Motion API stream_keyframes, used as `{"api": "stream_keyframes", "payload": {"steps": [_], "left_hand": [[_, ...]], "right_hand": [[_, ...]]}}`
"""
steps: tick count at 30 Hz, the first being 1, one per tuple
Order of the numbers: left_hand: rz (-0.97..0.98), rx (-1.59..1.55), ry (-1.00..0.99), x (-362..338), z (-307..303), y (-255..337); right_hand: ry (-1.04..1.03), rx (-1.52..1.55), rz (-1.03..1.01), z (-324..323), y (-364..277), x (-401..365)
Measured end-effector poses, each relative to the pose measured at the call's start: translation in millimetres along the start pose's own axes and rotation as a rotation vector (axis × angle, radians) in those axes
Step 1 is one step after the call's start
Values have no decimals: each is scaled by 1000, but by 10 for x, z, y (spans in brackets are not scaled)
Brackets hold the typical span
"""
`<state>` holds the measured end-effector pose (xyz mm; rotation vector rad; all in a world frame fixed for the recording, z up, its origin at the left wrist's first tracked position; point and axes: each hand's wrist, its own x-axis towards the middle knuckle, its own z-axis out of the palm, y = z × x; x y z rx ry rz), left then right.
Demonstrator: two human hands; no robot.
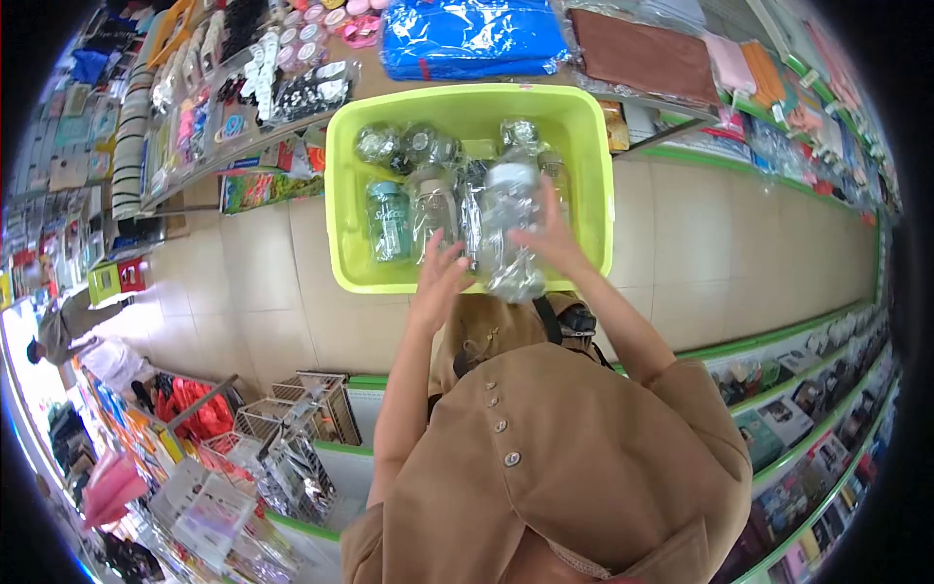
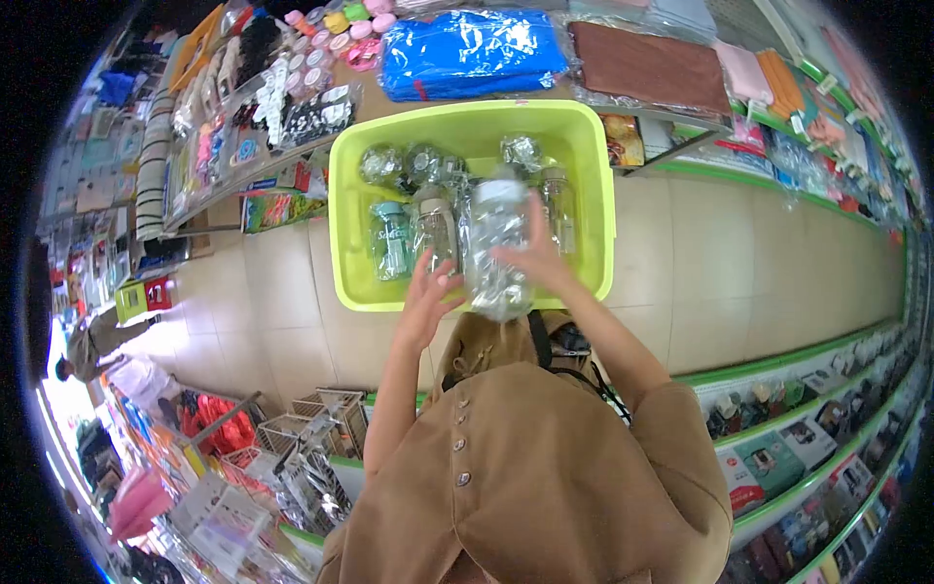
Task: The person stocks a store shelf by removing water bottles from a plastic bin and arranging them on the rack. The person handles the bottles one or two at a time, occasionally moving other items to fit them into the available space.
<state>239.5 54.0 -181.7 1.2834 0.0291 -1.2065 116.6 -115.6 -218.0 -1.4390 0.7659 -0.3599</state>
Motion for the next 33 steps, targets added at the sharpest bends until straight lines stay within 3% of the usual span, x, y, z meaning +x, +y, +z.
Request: {"api": "stream_keyframes", "payload": {"steps": [2, 3, 6, 7, 8, 10, 13, 16, 20, 21, 25, 28, 32, 33], "left_hand": [[-99, -79, -79, 184, -237, -255], [-189, -159, -143, 268, -359, -353], [-174, -232, -196, 134, -715, -384], [-171, -195, -134, 44, -806, -361], [-174, -196, -127, 3, -947, -393], [-168, -523, -279, -31, -1211, -500], [-30, -470, -216, -292, -1029, -180], [61, -483, -125, -449, -1065, -146], [79, -346, -25, -560, -1298, -344], [68, -343, 15, -575, -1328, -378], [102, -594, -24, -615, -1227, -397], [101, -603, -48, -629, -1226, -428], [140, -519, 138, -734, -1144, -462], [140, -499, 177, -759, -1106, -480]], "right_hand": [[-141, -70, -107, 309, -232, -186], [-151, 52, -131, 510, -109, -260], [-191, 216, -40, 602, -257, -225], [-37, 267, -26, 647, -64, -148], [54, 201, 31, 597, 131, -49], [234, 14, 147, 401, 435, 105], [415, -448, 225, 137, 1345, 349], [399, -706, 362, 152, 1609, 429], [442, -695, 541, 317, 1774, 626], [566, -766, 354, 382, 1721, 598], [347, -409, 160, 588, 1212, 484], [289, -590, 212, 781, 1078, 414], [203, -678, 410, 747, 1049, 538], [194, -352, 391, 679, 1063, 545]]}}
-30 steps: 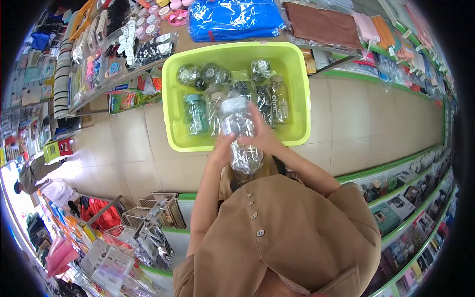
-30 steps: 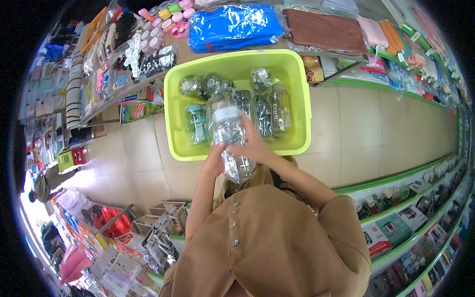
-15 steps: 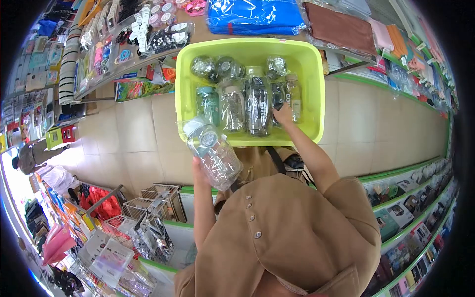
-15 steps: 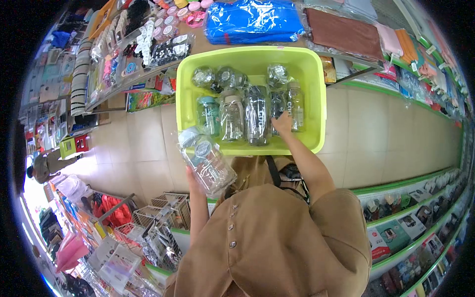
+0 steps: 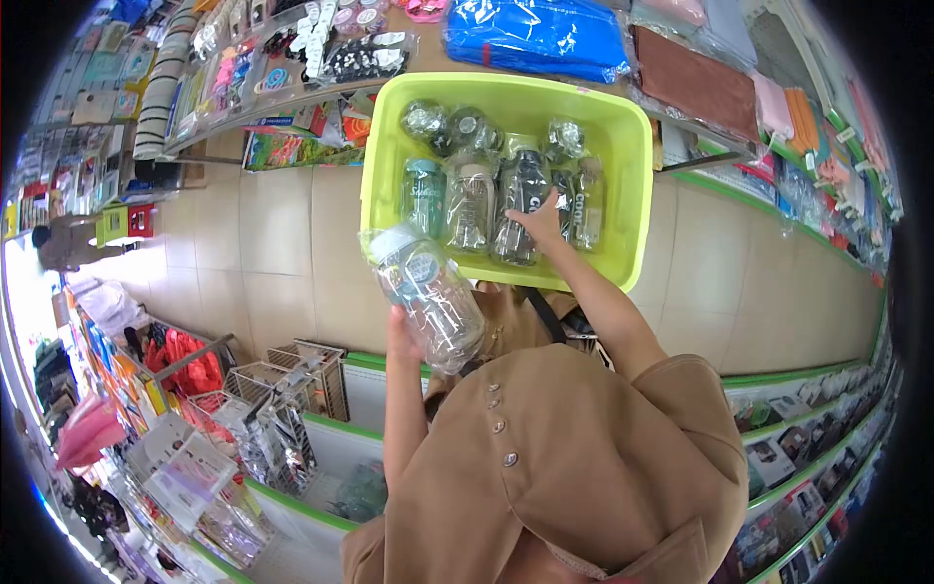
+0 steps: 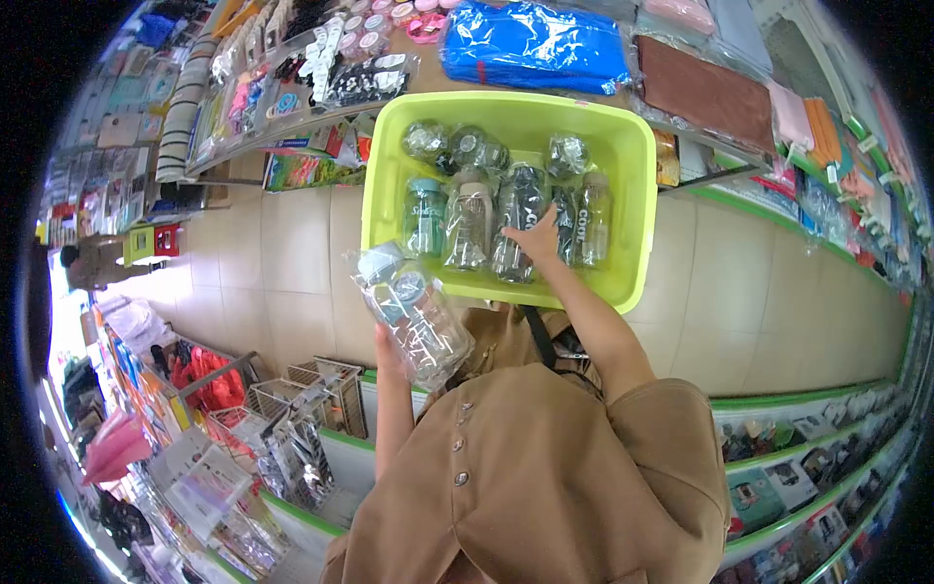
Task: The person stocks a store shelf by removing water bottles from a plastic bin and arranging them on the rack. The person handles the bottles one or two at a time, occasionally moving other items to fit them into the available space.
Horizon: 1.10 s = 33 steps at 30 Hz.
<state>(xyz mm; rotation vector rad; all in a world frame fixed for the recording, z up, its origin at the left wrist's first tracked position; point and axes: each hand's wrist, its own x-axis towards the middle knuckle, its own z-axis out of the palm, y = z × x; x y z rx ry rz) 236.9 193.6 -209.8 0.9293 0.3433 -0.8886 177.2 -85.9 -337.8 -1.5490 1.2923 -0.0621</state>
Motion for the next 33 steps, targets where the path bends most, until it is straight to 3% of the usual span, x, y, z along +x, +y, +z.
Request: {"api": "stream_keyframes", "payload": {"steps": [1, 3, 5, 6, 11, 13, 17, 19, 21, 23, 24, 25, 26, 29, 32, 33], "left_hand": [[14, -11, 7, -44, 115, -1], [73, 128, -2, -135, 312, -8], [86, 103, -16, -187, 325, -71], [88, 81, -43, -208, 340, -116], [151, -54, -45, -383, 428, -365], [197, -94, -36, -499, 470, -447], [324, -253, -41, -841, 457, -651], [351, -331, -168, -1003, 296, -838], [447, -366, -191, -1204, 416, -927], [520, -390, -244, -1450, 373, -1041], [551, -365, -290, -1590, 379, -1040], [646, -346, -149, -1700, 380, -1144], [728, -337, 2, -1802, 358, -1243], [881, -381, 193, -2326, 478, -1329], [1106, -446, 192, -2567, 584, -1546], [1161, -454, 266, -2732, 607, -1694]], "right_hand": [[-79, 314, 0, -39, 66, 69], [-63, 378, 68, -164, 101, 108], [-498, 687, 237, -570, -176, -81], [-591, 793, 253, -603, -14, 0], [-958, 877, 114, -1107, -373, -324], [-1350, 959, 14, -1158, -619, -470], [-1504, 761, 57, -962, -852, -656], [-1607, 600, 73, -817, -956, -845], [-1539, 513, -22, -661, -983, -1023], [-1679, 397, -2, -417, -818, -953], [-1596, 316, 47, -441, -943, -1157], [-1803, 382, 120, -297, -927, -1192], [-1368, -131, -242, -250, -894, -1198], [-1822, -135, -123, 157, -899, -1685], [-2054, 58, 172, 365, -1020, -1976], [-2178, -43, 175, 510, -967, -2067]]}}
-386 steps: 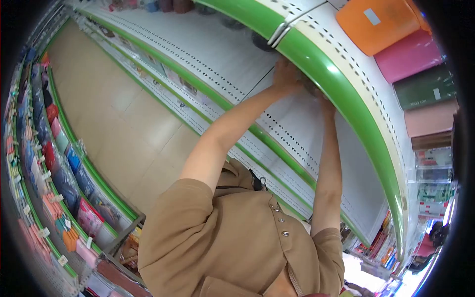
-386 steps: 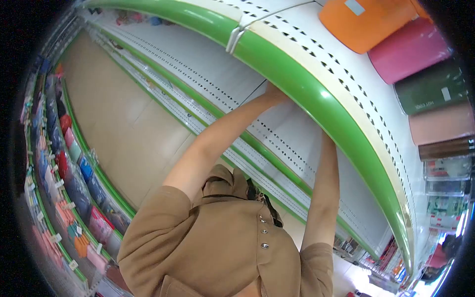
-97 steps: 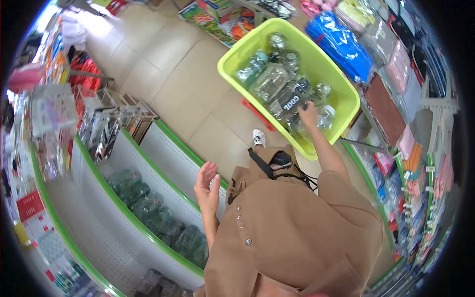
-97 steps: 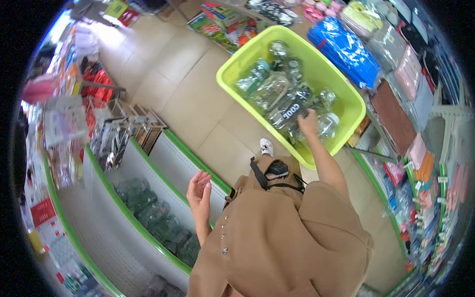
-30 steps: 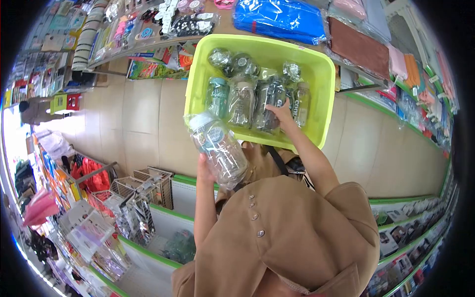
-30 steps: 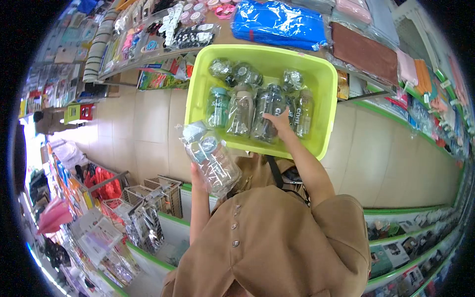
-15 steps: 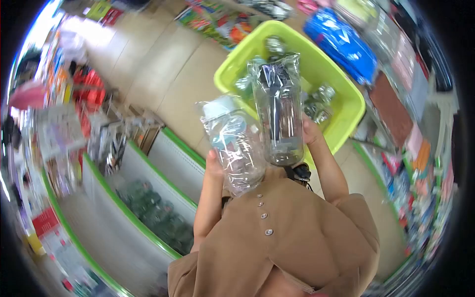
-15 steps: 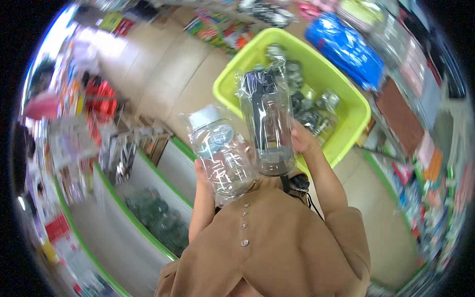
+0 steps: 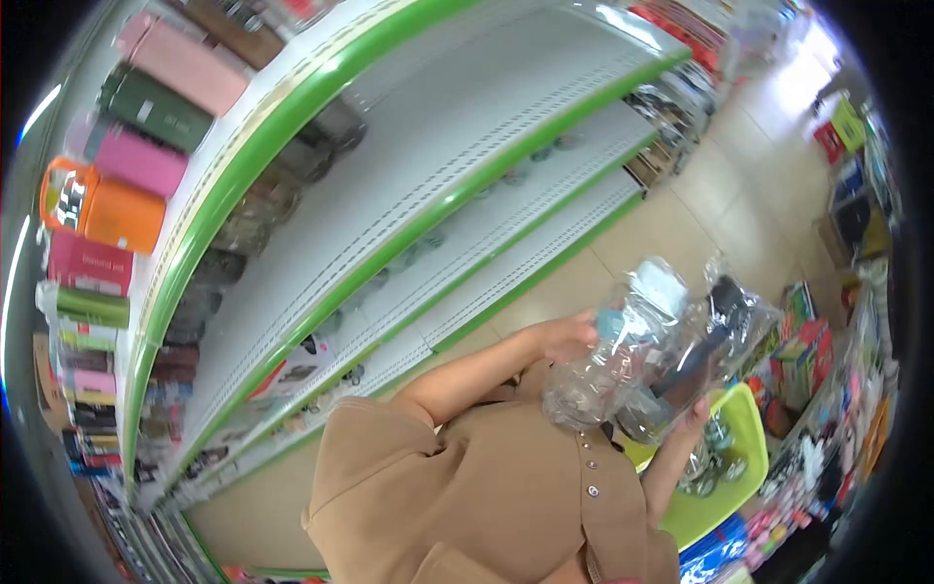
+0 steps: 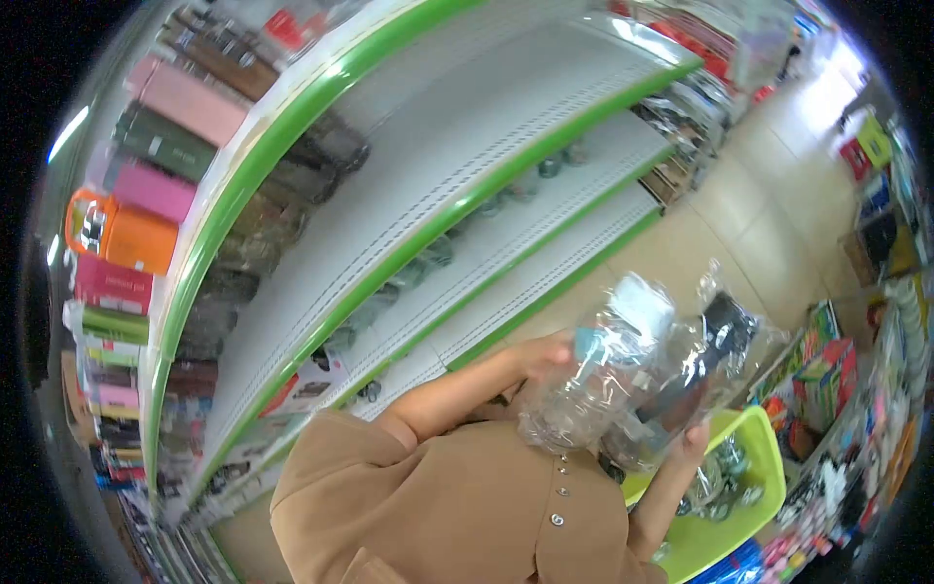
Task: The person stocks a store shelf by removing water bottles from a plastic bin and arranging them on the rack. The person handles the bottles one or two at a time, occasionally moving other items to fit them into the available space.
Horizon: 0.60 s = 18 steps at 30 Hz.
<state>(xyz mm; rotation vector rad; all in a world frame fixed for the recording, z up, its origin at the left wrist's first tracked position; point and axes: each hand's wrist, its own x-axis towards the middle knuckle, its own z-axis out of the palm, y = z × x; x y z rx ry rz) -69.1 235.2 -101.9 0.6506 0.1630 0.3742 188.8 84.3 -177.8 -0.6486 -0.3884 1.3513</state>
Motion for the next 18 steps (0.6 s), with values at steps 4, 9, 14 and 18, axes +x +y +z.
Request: {"api": "stream_keyframes", "payload": {"steps": [4, 9, 14, 18], "left_hand": [[192, -39, 98, -744, -401, 235], [455, -15, 220, -1535, -630, 756], [592, 116, 489, -2112, -543, 1023], [808, 183, 597, -2408, -719, 879]], "right_hand": [[-170, -182, 150, 975, 288, 698], [-471, -255, 166, 2080, 846, 1416], [-656, -317, 158, 2981, 1126, 1859], [-690, -468, 28, 3426, 1434, 2342]]}}
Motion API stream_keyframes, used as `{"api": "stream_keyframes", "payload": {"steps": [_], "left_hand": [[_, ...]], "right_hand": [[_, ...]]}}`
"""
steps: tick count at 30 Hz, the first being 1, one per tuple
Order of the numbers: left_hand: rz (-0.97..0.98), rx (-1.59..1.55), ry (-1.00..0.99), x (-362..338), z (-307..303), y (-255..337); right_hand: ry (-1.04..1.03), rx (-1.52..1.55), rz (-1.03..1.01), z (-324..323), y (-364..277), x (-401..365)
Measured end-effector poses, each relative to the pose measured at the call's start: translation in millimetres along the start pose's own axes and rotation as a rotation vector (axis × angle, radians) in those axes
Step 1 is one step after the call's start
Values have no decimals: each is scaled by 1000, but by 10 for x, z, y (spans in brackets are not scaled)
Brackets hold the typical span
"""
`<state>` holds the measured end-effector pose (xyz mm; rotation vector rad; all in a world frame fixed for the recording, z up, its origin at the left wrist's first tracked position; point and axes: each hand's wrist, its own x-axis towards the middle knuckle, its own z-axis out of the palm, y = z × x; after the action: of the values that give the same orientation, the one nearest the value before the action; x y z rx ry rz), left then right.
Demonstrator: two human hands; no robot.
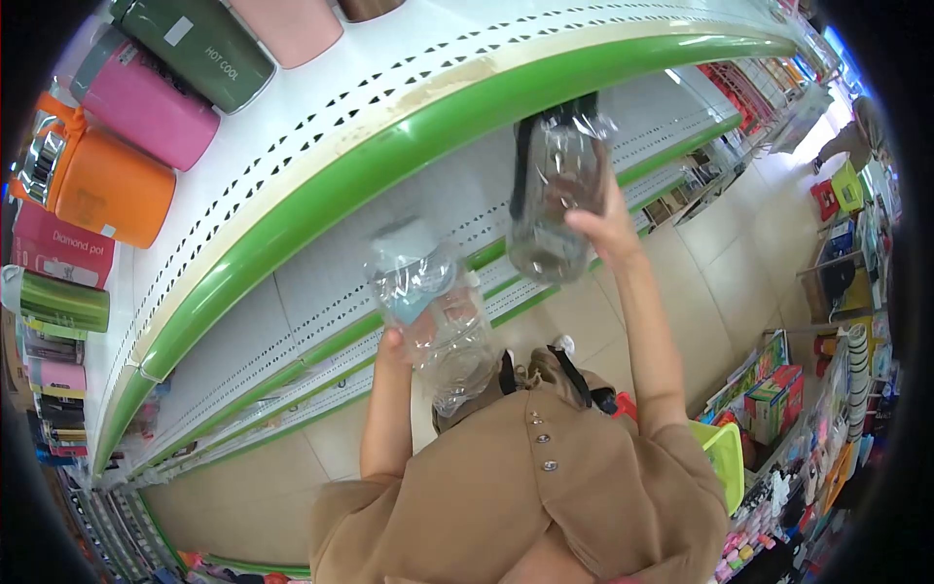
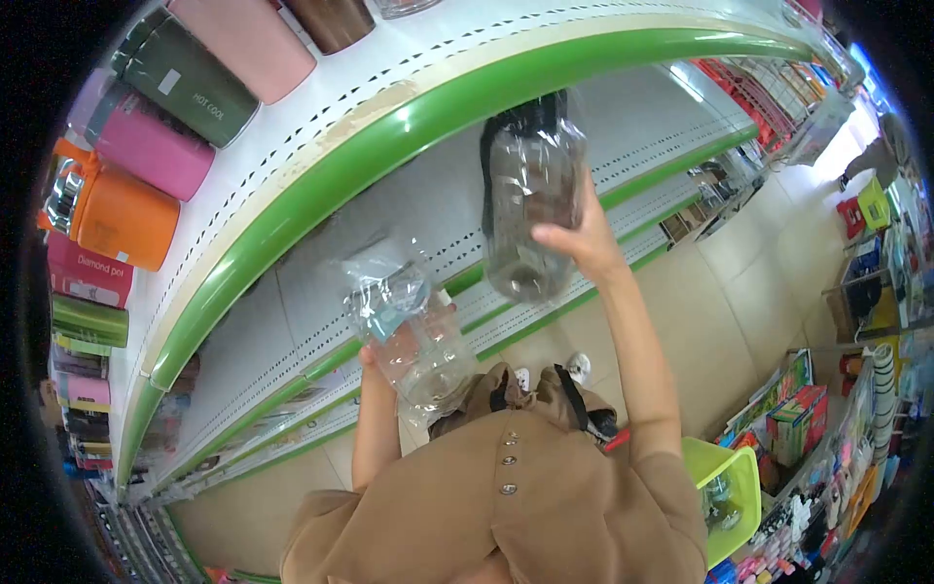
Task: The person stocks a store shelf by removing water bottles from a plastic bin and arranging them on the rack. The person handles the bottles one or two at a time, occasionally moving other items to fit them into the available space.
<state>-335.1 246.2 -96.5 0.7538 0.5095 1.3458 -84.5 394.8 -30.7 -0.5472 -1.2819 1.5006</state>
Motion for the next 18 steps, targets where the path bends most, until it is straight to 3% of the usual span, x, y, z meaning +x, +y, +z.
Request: {"api": "stream_keyframes", "payload": {"steps": [2, 6, 8, 18], "left_hand": [[4, 2, 17, -85, -25, 38], [108, 60, 133, -247, 9, 45], [149, 69, 173, -366, -18, 12], [477, 52, 505, -414, 35, -502]], "right_hand": [[24, -72, -39, 7, 149, 395], [108, -697, -157, -37, 534, 1135], [-231, -1627, -117, 4, 582, 1341], [-238, -1472, -574, 295, 968, 1965]]}}
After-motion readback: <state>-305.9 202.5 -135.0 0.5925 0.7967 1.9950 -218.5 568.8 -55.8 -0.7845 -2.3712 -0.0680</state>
